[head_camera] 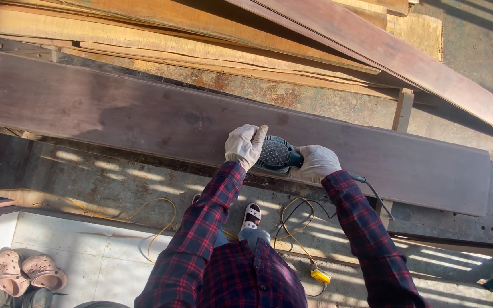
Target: The person picks up an electric orbital sander, plugs in its power cord, and sands the surface of a long wooden board resting on supports, moving the sander along the board. At the end they set the sander down and step away from the board.
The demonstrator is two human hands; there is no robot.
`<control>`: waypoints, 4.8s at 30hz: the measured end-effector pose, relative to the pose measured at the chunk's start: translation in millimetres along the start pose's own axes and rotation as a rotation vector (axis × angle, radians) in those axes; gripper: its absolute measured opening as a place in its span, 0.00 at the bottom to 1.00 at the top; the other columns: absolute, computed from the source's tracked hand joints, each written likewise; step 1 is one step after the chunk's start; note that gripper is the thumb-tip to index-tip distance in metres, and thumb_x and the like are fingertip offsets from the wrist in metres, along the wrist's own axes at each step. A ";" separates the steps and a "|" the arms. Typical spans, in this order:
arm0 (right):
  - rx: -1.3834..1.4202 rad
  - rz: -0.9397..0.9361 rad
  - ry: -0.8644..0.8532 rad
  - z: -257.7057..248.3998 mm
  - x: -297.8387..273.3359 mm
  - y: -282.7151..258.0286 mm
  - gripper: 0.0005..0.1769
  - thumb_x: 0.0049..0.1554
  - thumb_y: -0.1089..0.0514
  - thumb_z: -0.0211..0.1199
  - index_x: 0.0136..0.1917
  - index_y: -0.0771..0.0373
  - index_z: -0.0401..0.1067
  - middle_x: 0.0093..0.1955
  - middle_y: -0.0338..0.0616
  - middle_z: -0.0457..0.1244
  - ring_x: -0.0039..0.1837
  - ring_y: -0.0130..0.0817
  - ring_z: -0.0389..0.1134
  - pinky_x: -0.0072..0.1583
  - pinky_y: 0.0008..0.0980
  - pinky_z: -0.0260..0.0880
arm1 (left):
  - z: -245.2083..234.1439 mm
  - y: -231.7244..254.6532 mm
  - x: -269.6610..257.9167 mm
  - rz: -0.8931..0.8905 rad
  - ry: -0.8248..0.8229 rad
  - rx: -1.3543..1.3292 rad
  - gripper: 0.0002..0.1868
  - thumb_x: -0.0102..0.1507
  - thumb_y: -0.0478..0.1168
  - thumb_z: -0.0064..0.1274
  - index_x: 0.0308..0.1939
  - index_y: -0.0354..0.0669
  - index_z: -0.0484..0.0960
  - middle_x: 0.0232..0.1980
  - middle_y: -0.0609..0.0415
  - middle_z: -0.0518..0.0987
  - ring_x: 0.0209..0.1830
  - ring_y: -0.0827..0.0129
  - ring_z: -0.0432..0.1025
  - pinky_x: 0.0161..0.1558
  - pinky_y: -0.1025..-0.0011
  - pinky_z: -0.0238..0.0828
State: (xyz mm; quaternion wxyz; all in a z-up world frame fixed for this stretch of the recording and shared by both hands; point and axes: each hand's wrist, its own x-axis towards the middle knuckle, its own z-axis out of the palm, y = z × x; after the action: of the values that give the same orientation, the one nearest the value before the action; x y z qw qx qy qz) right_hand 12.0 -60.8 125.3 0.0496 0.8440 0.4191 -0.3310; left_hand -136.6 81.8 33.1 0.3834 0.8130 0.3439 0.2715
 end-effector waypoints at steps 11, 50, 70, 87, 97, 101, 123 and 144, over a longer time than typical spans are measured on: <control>0.050 0.067 0.022 1.4 -22.3 79.1 0.35 0.42 0.42 0.75 0.64 0.42 0.76 0.49 0.46 0.73 0.51 0.45 0.75 0.56 0.39 0.74 | 57.9 51.4 -9.6 0.025 -0.113 0.022 0.23 0.69 0.56 0.50 0.30 0.42 0.82 0.34 0.50 0.82 0.36 0.52 0.76 0.41 0.56 0.72; 0.005 0.303 -0.001 1.5 -91.4 297.6 0.37 0.41 0.44 0.78 0.64 0.45 0.76 0.50 0.46 0.74 0.52 0.43 0.76 0.58 0.40 0.74 | 187.9 198.6 -47.4 0.190 -0.759 0.130 0.32 0.69 0.65 0.30 0.56 0.43 0.71 0.54 0.43 0.75 0.52 0.51 0.76 0.51 0.59 0.75; 0.349 0.377 0.027 41.1 -211.1 243.7 0.28 0.46 0.44 0.74 0.58 0.54 0.76 0.46 0.46 0.73 0.48 0.40 0.76 0.54 0.38 0.75 | 147.6 223.4 -80.6 0.151 -0.806 -0.274 0.23 0.65 0.54 0.56 0.56 0.43 0.78 0.55 0.47 0.78 0.53 0.57 0.76 0.56 0.64 0.72; 0.637 0.450 0.063 111.5 -232.3 125.0 0.31 0.40 0.41 0.77 0.54 0.54 0.77 0.45 0.47 0.74 0.48 0.43 0.75 0.52 0.39 0.72 | 56.7 189.3 -89.6 0.069 -0.999 -0.109 0.24 0.61 0.59 0.58 0.45 0.43 0.86 0.49 0.46 0.83 0.50 0.52 0.77 0.54 0.61 0.71; 0.199 0.135 0.127 43.6 -74.3 93.2 0.22 0.44 0.44 0.72 0.51 0.52 0.78 0.40 0.47 0.72 0.45 0.47 0.74 0.51 0.43 0.72 | 28.0 89.3 -16.1 -0.086 -0.584 -0.103 0.23 0.61 0.58 0.60 0.42 0.41 0.85 0.48 0.44 0.83 0.48 0.53 0.79 0.49 0.61 0.75; 0.051 0.036 0.102 20.1 -52.8 101.0 0.24 0.45 0.45 0.73 0.55 0.51 0.78 0.41 0.48 0.71 0.46 0.48 0.73 0.51 0.44 0.72 | 44.1 67.6 -24.0 -0.083 -0.469 -0.138 0.23 0.61 0.58 0.60 0.42 0.41 0.86 0.50 0.42 0.82 0.50 0.51 0.77 0.50 0.60 0.73; -0.041 0.020 -0.058 -4.1 -25.4 68.6 0.39 0.41 0.36 0.76 0.64 0.49 0.76 0.48 0.47 0.74 0.50 0.43 0.76 0.56 0.38 0.74 | 38.3 77.8 -8.0 -0.456 -0.363 0.162 0.32 0.67 0.66 0.38 0.33 0.48 0.87 0.36 0.46 0.85 0.44 0.49 0.79 0.53 0.55 0.73; -0.056 -0.068 -0.060 12.3 10.7 -35.0 0.33 0.42 0.38 0.75 0.60 0.50 0.79 0.45 0.45 0.74 0.46 0.40 0.75 0.53 0.37 0.74 | -28.0 0.2 -5.3 -0.309 -0.115 0.249 0.34 0.71 0.64 0.35 0.30 0.44 0.84 0.37 0.47 0.83 0.39 0.49 0.78 0.44 0.54 0.74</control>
State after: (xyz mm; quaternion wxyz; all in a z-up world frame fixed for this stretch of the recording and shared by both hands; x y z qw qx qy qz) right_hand -15.6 -35.4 116.1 0.0747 0.8172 0.4549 -0.3458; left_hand -159.5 89.9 48.0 0.3363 0.8058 0.4730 0.1178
